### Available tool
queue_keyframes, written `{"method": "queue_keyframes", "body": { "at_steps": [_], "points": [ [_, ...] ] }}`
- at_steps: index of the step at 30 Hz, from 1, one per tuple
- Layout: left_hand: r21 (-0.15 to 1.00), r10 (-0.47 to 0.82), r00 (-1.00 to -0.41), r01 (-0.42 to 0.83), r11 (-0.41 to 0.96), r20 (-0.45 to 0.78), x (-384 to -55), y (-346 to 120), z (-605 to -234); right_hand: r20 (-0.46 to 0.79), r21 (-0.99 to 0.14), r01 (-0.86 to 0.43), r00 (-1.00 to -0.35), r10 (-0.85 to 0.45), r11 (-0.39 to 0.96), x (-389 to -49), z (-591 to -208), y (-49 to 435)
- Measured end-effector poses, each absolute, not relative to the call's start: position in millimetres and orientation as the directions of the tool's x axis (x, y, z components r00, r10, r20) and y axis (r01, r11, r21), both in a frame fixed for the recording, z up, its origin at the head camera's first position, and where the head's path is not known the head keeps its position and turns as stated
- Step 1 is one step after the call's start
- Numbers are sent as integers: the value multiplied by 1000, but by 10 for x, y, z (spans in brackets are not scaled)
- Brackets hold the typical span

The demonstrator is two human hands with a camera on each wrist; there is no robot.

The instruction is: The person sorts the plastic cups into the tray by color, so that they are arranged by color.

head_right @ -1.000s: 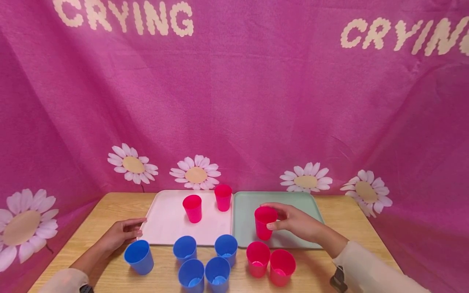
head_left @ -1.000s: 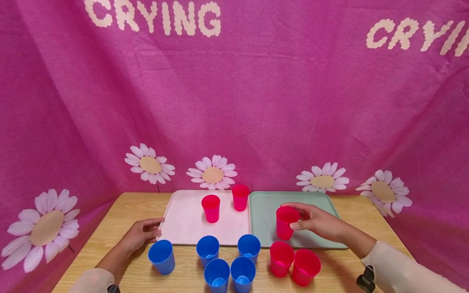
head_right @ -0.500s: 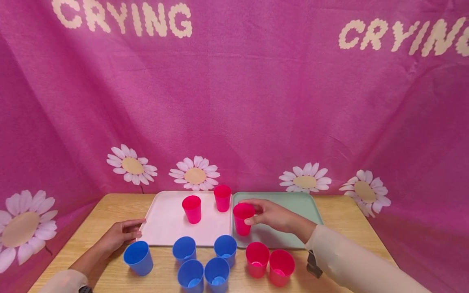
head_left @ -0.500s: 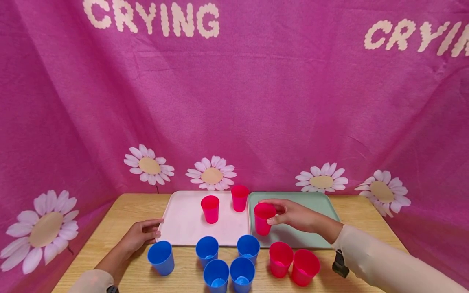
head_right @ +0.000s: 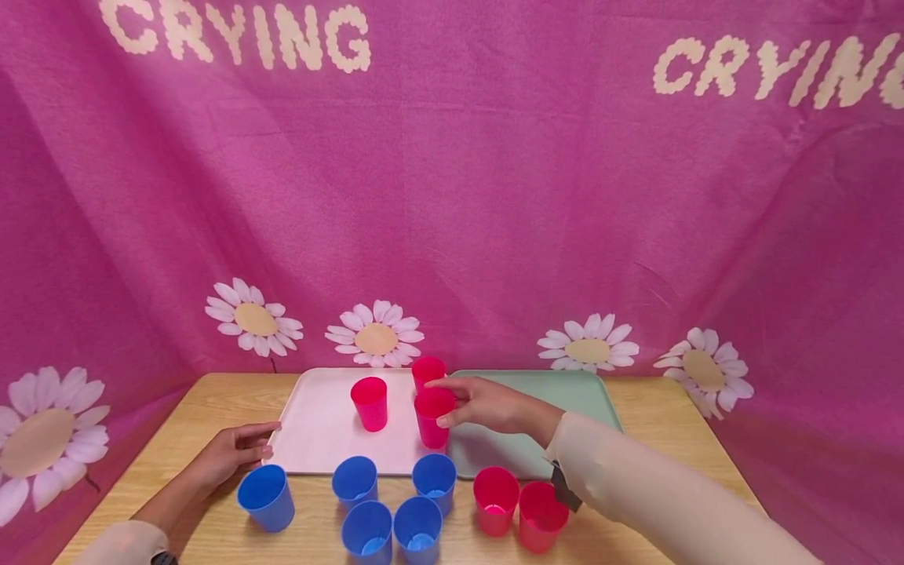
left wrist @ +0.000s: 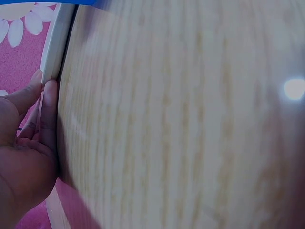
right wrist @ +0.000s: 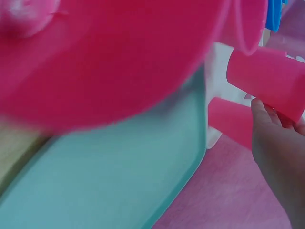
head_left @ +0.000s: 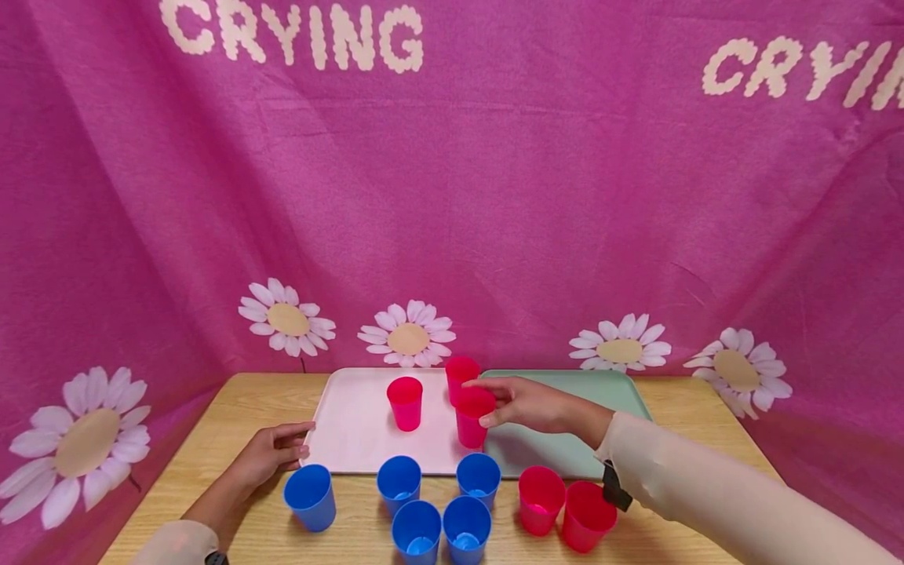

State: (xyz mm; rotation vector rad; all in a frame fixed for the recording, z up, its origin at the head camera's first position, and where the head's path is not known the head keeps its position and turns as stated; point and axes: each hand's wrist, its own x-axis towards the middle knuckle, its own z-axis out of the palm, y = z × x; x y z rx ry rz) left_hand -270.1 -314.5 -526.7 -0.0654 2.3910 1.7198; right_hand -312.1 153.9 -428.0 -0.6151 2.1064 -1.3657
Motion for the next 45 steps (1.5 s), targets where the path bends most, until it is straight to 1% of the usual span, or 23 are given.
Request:
{"method": "queue_keyframes", "body": {
  "at_steps": [7, 14, 20, 24, 31, 36, 45],
  "points": [
    [919, 30, -978, -184, 349, -207, -2703, -3116, -5246, -219, -926, -53, -730, -647, 373, -3140, -4276, 1258],
    [940, 91, -978, -150, 307, -186, -2691, -3128, -5249, -232, -916, -55, -735, -637, 397, -3120, -4324, 1069],
    [940, 87, -980, -144, 309, -178, -2693, -3139, -5261, -249, -922, -33, -714, -654, 386, -3111, -4351, 919],
    [936, 76, -981, -148, 320, -181, -2693, -3133, -5260, -253, -919, -39, -705, -663, 393, -3102, -4360, 844],
    [937, 86, -981, -140, 320, -176, -2693, -3137, -5258, -271, -891, -54, -733, -624, 451, -3062, -4362, 776],
    [937, 87, -981, -139, 319, -175, -2696, -3137, -5252, -273, -886, -59, -735, -621, 459, -3040, -4394, 758],
    [922, 36, -979, -175, 346, -200, -2709, -3113, -5258, -261, -880, -80, -742, -617, 469, -3025, -4418, 745]
  ]
}}
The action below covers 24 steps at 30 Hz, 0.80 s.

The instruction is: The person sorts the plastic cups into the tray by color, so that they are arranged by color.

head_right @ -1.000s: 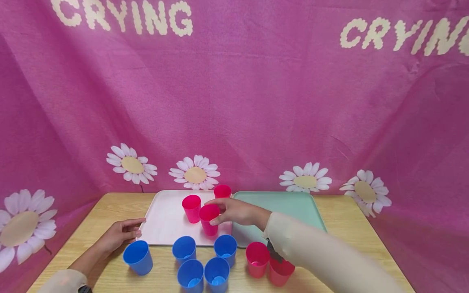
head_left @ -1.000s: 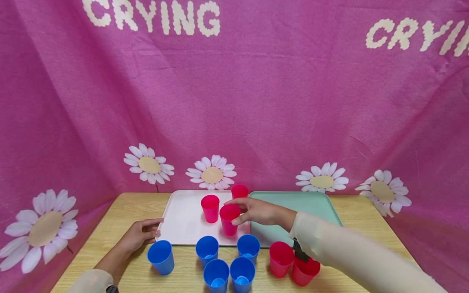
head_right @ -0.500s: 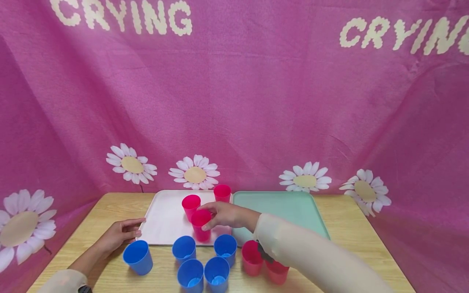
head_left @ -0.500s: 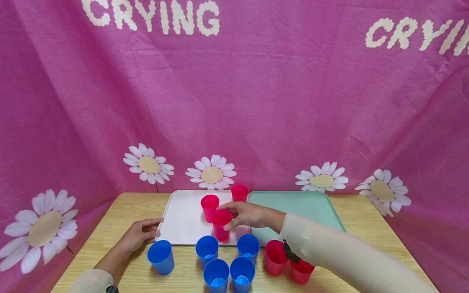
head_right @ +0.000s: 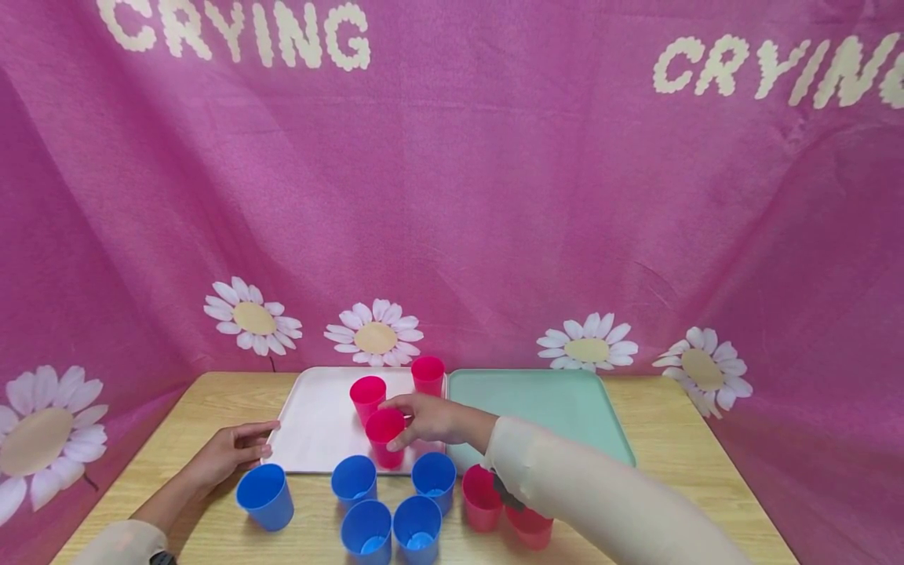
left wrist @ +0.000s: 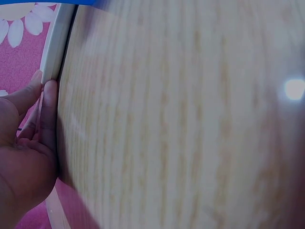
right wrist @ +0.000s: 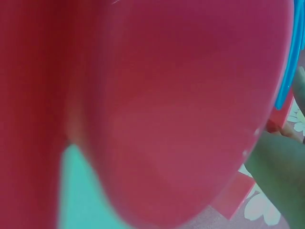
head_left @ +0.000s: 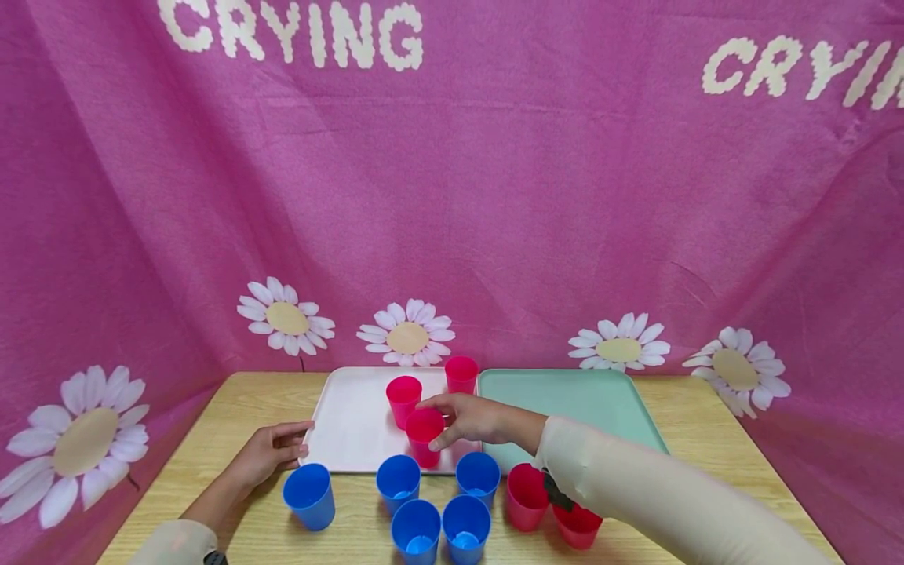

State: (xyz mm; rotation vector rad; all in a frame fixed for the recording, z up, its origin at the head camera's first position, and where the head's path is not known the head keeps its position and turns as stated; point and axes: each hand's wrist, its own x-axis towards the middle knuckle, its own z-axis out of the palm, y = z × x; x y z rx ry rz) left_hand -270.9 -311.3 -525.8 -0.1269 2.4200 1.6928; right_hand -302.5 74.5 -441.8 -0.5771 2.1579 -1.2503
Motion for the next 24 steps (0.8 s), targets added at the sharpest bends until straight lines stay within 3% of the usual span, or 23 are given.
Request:
{"method": "queue_keyframes", "body": {
  "at_steps": [24],
  "points": [
    [914, 12, -976, -200, 353, -218, -2715, -3097, -5249, -212, -935, -45, -725, -656, 353, -3006, -4271, 1090]
  ]
}}
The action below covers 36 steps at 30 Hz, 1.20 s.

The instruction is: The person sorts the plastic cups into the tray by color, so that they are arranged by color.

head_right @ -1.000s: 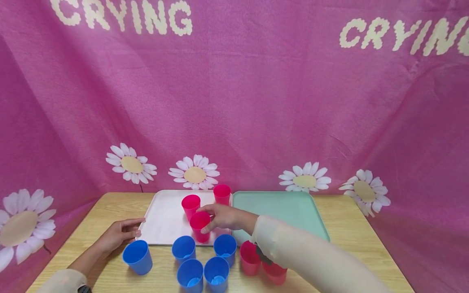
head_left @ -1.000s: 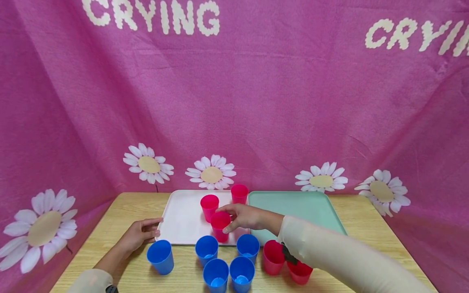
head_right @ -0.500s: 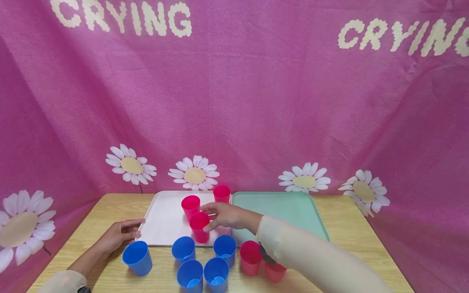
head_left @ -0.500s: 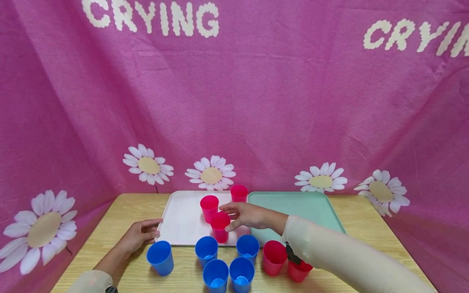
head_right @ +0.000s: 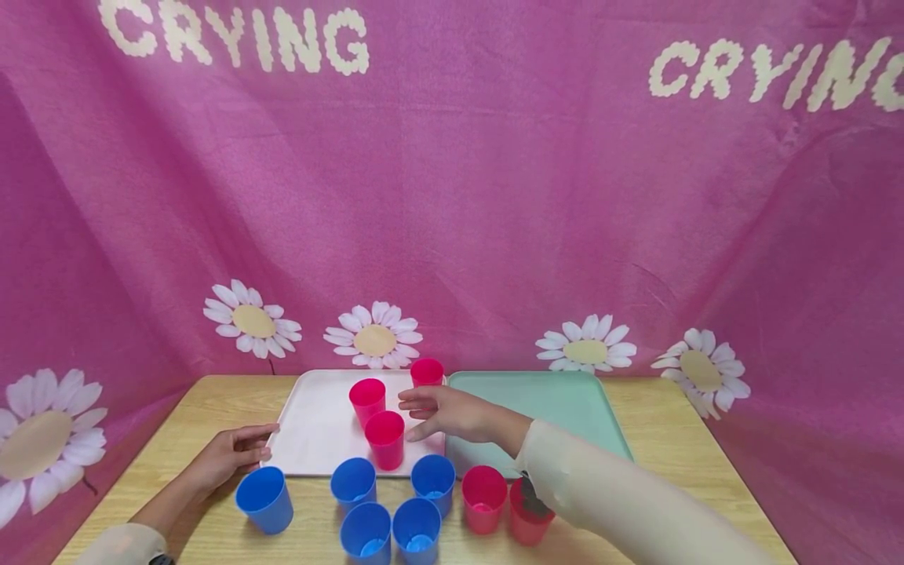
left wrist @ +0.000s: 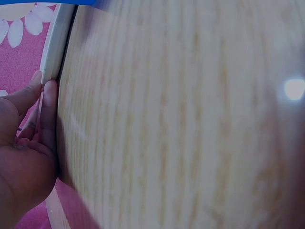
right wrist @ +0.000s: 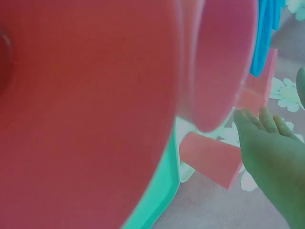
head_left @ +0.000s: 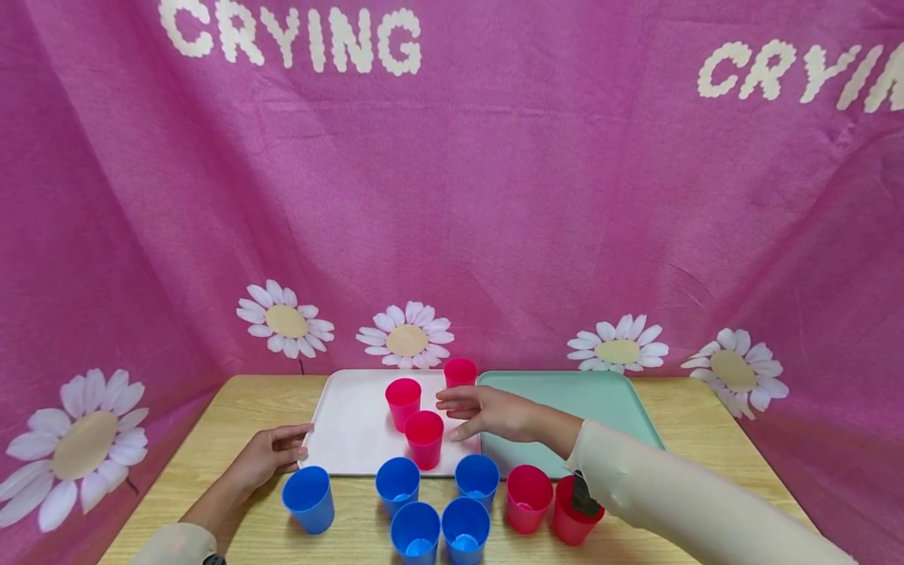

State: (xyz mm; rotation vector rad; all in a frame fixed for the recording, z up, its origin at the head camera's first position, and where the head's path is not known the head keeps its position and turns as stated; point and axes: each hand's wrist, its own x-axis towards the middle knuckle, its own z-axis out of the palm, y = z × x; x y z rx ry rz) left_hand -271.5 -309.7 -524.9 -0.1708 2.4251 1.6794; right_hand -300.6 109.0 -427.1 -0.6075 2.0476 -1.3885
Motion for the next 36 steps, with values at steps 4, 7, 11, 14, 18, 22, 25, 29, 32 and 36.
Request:
{"method": "queue_keyframes", "body": {
  "at_steps": [4, 7, 11, 14, 18, 22, 25, 29, 32, 36],
  "points": [
    [913, 8, -976, -200, 354, -217, -2715, -3099, -5249, -189, -944, -55, -720, -668, 325, -2978, -4188, 1201],
    [911, 7, -976, -202, 359, -219, -2720, -3103, -5249, -173, -947, -66, -720, -672, 314, -2950, -4144, 1299],
    [913, 15, -976, -197, 358, -216, -2720, -3111, -5248, -153, -955, -75, -701, -696, 286, -2914, -4139, 1455],
    [919, 30, -978, -181, 350, -204, -2715, -3124, -5248, -148, -958, -80, -689, -709, 277, -2879, -4151, 1575],
    [932, 67, -981, -148, 331, -180, -2708, -3149, -5255, -150, -960, -70, -690, -708, 272, -2818, -4158, 1723],
    [941, 90, -983, -125, 316, -161, -2697, -3163, -5260, -143, -966, -56, -695, -705, 252, -2743, -4155, 1844],
    [940, 85, -983, -128, 316, -163, -2694, -3159, -5264, -135, -970, -52, -698, -704, 237, -2689, -4172, 1927],
    [934, 64, -981, -152, 323, -181, -2700, -3143, -5281, -132, -974, -39, -705, -697, 225, -2611, -4214, 2054],
    [929, 48, -980, -167, 330, -193, -2707, -3128, -5292, -125, -977, -33, -713, -690, 211, -2545, -4255, 2160],
    [921, 16, -979, -185, 343, -203, -2720, -3107, -5285, -106, -982, -33, -727, -678, 188, -2457, -4314, 2302]
  ]
}}
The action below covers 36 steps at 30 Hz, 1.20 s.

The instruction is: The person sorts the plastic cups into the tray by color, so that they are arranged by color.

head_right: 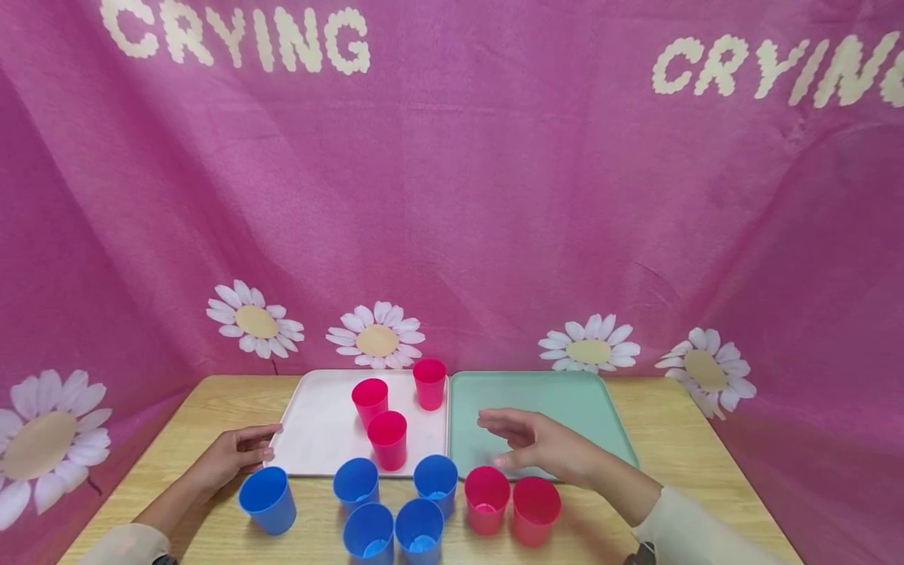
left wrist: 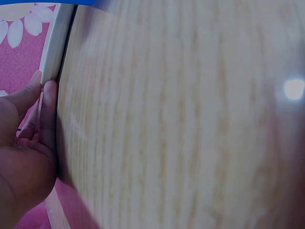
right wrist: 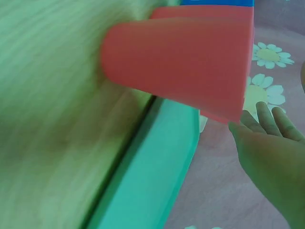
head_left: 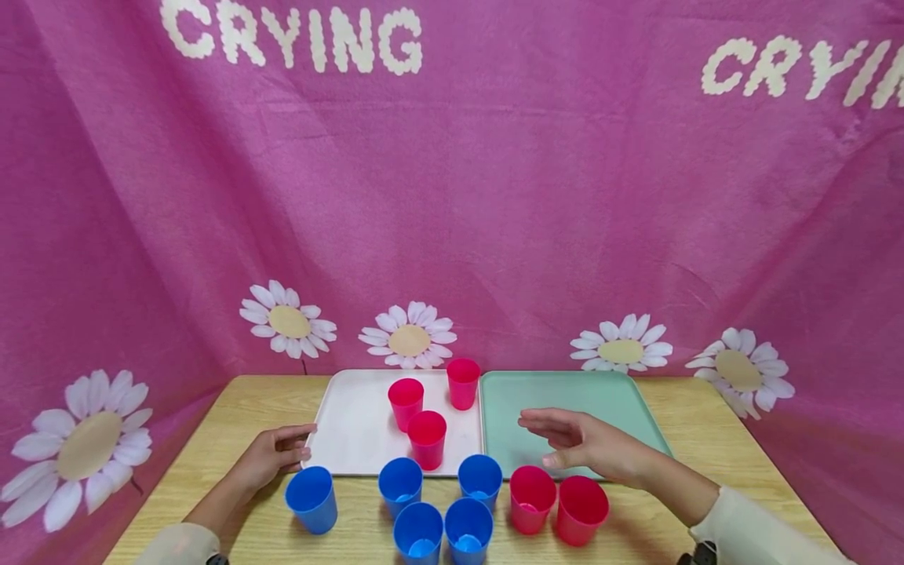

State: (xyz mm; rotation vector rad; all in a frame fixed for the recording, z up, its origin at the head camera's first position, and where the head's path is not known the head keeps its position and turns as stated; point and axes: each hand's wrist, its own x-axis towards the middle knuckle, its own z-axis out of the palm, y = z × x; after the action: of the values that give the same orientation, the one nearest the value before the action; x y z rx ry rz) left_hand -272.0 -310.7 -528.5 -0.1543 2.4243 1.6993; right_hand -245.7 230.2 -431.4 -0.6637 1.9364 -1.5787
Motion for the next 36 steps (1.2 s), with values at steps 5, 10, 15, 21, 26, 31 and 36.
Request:
{"method": "queue_keyframes", "body": {
  "at_steps": [5, 10, 15, 21, 26, 31, 36],
  "points": [
    [921, 17, -980, -180, 347, -198, -2715, -3099, -5270, -72, -980, -66, -757, -649, 186, -2338, -4405, 2464],
    [932, 57, -983, -146, 332, -174, -2697, -3109, -5271, -64, -979, -70, -786, -615, 191, -2207, -4489, 2584],
    [934, 66, -984, -133, 331, -163, -2690, -3114, -5273, -129, -979, 12, -814, -566, 205, -2073, -4565, 2665],
    [930, 57, -982, -154, 334, -183, -2689, -3116, -5267, -196, -974, 108, -845, -498, 200, -1942, -4668, 2707],
    [928, 43, -980, -167, 334, -192, -2692, -3111, -5270, -238, -964, 151, -861, -449, 220, -1874, -4753, 2706],
    [929, 47, -981, -163, 333, -189, -2693, -3112, -5262, -254, -958, 161, -863, -437, 239, -1829, -4805, 2687],
    [928, 51, -981, -160, 335, -188, -2686, -3109, -5253, -265, -948, 158, -872, -412, 276, -1807, -4815, 2680]
  ]
}}
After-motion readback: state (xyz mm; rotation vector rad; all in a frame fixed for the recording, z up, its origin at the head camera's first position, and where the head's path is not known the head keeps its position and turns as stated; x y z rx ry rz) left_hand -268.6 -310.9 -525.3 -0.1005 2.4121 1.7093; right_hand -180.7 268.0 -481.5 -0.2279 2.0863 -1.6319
